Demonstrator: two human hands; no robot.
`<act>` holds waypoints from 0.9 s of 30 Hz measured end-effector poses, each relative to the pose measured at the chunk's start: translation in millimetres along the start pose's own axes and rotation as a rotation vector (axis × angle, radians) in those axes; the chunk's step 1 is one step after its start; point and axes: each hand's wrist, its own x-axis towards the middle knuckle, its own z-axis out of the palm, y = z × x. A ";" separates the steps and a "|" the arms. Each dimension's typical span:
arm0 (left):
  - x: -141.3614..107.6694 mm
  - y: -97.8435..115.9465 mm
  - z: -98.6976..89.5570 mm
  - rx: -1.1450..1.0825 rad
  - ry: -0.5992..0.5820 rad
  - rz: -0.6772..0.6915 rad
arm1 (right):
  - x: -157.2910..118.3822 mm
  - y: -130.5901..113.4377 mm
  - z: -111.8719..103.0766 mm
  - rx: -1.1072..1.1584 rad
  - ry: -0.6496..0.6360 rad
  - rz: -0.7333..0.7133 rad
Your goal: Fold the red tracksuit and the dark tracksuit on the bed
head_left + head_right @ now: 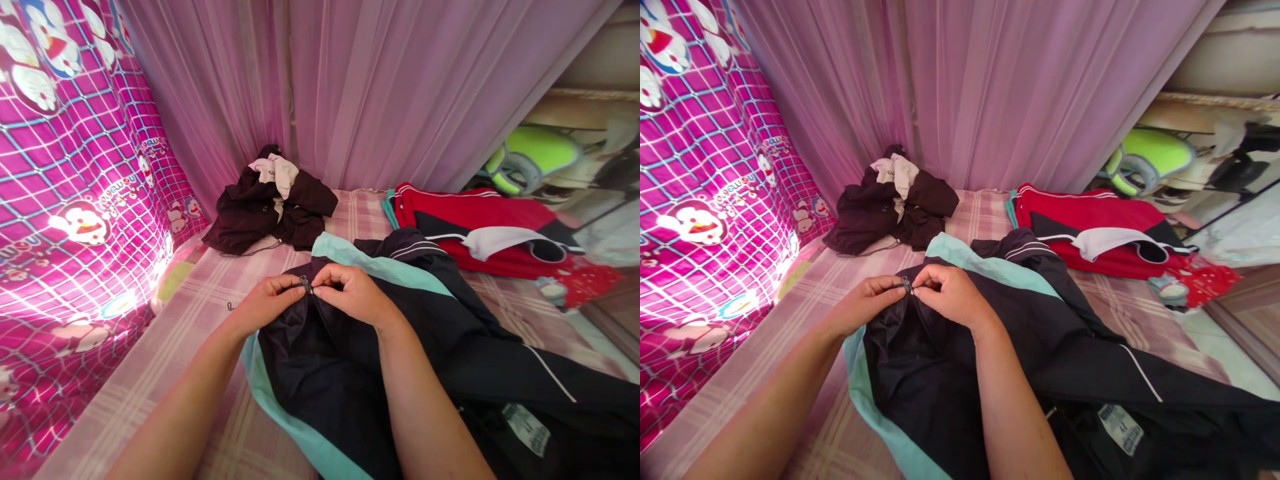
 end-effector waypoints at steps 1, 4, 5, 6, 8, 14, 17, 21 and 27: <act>-0.4 0.5 -0.4 0.018 -0.007 0.008 | -0.2 -0.1 -0.1 -0.010 -0.006 0.001; -1.8 2.0 -2.0 0.103 -0.033 0.044 | -1.1 -0.6 -0.5 -0.027 -0.027 0.002; -2.2 2.4 -2.7 0.144 -0.048 0.056 | -1.3 -0.9 -0.5 -0.029 -0.034 -0.001; -2.7 2.9 -3.3 0.185 -0.063 0.066 | -1.5 -1.2 -0.3 -0.031 -0.039 -0.005; -3.6 4.1 -4.4 0.255 -0.097 0.083 | -1.4 -1.9 0.7 -0.039 -0.033 -0.017; -5.6 6.6 -6.1 0.370 -0.089 0.155 | 1.4 -2.4 8.3 -0.068 0.078 -0.073; -5.0 4.7 -6.8 0.394 -0.079 0.174 | 2.7 -1.7 9.9 -0.062 0.113 -0.073; -5.0 5.6 -6.3 0.343 -0.042 0.173 | 2.0 -0.5 5.7 -0.053 0.098 -0.075; -11.3 18.9 -2.5 0.214 0.014 0.142 | 1.6 0.8 3.0 -0.106 0.058 -0.122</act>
